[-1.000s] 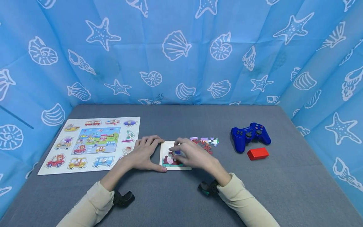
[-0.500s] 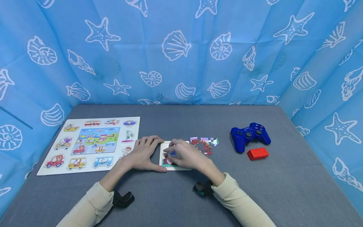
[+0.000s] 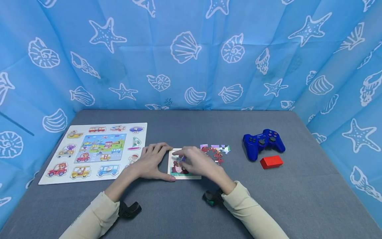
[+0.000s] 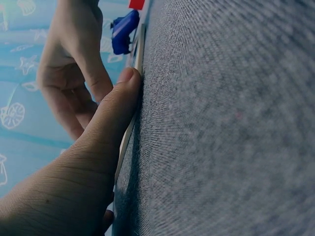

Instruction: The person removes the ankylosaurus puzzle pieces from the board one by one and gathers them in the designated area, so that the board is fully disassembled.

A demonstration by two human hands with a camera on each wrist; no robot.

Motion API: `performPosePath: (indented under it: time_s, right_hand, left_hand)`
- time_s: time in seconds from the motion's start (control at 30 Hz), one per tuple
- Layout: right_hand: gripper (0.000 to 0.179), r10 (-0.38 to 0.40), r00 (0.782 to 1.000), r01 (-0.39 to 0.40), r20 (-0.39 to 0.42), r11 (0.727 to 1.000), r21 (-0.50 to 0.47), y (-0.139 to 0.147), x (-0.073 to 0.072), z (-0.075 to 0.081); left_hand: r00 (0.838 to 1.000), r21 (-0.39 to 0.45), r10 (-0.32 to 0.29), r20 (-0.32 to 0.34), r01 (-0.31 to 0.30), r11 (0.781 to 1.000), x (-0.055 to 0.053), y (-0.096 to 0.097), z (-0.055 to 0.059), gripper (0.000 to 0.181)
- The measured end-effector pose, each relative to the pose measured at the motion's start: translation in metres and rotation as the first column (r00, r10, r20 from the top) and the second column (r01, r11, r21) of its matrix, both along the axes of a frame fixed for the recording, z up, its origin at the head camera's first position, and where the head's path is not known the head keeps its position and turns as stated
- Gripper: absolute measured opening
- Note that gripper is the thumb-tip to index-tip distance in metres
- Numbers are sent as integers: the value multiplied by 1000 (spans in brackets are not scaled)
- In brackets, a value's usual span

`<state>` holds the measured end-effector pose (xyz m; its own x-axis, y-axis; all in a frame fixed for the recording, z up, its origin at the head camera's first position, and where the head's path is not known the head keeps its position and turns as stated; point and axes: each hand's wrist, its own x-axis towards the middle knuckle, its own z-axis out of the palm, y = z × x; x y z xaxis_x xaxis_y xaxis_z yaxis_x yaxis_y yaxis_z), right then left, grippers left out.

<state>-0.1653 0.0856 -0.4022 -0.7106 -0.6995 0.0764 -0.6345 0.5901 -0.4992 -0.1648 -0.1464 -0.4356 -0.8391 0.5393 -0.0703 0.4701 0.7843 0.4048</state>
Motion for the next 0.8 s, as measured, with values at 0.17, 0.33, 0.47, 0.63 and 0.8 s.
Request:
performPosePath:
  time_s: [0.17,0.33,0.47,0.63,0.8]
  right_hand:
    - [32,9,1000,-8,22,999,-35,3,-2,1]
    - [29,21,999,-19,42,999,-35,3,-3,1]
    - [29,24,998,-23,64,999,-28,4,-3,2]
    - [34,27,996,-28,84,1000,1,4,-3,3]
    - [35,19,996,-22,86,999,29,3,-3,4]
  left_hand:
    - [1000,0,1,-3,-1,1000,0,0,0,106]
    - [1000,7,-3,-7,3,1000,0,0,-1,106]
    - [1000,7,-5,-4,5,1000,1,0,0,105]
    - [1000,3,-2,2,2,1000,1,1,1,105]
    - [1000,4,-4,-3,4,1000,1,0,0,105]
